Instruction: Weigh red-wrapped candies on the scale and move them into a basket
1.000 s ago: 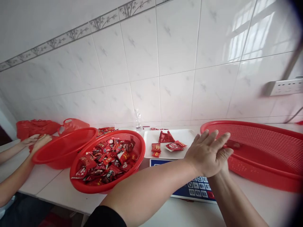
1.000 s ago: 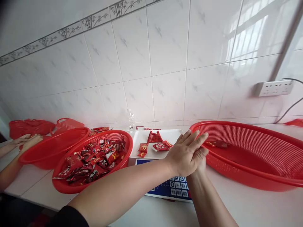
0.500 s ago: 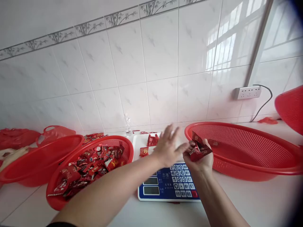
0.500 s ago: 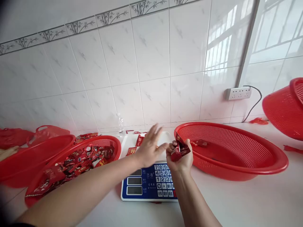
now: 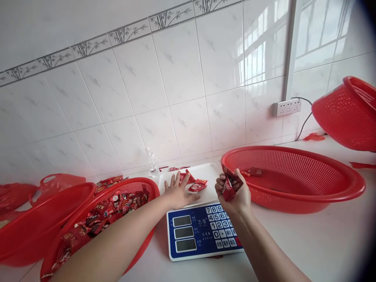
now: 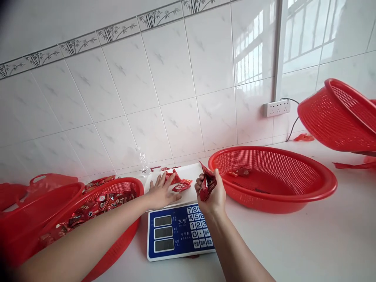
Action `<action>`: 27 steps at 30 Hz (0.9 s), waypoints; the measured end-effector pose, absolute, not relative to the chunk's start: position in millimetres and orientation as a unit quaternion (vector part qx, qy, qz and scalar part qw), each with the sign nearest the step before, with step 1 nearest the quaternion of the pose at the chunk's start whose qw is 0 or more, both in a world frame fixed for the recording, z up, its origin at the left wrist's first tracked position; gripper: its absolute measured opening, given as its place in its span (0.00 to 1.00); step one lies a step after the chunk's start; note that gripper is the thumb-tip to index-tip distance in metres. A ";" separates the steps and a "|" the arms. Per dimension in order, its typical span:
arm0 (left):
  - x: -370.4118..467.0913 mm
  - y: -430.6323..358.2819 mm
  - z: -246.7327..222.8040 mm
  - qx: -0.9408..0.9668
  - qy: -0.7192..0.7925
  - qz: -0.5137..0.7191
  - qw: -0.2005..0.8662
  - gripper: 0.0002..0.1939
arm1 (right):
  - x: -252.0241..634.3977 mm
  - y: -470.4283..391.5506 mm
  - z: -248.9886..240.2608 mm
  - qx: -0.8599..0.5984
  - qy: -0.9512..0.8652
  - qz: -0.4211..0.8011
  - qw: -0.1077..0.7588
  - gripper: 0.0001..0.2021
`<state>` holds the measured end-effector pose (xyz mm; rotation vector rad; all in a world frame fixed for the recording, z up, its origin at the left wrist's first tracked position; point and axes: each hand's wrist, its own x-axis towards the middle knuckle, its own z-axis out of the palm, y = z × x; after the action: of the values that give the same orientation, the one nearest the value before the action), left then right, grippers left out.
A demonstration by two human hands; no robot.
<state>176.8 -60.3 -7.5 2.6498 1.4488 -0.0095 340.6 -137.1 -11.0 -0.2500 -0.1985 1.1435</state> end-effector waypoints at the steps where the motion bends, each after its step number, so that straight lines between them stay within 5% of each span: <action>1: 185.0 -58.3 -7.9 0.882 0.468 0.008 0.062 0.47 | 340.9 -136.3 -11.8 -0.118 -0.097 0.542 0.827 0.13; 18: 223.5 -9.7 -4.4 0.879 0.444 0.174 0.032 0.17 | 341.7 -134.9 -11.1 -0.145 -0.089 0.532 0.829 0.11; 27: 78.9 10.5 65.1 0.767 0.567 0.297 -0.050 0.16 | 343.6 -130.4 -15.5 -0.169 -0.099 0.525 0.828 0.11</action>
<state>78.9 10.5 65.1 2.4886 1.8388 0.9642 343.6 -130.4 -15.5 -0.3578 -0.2108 1.1139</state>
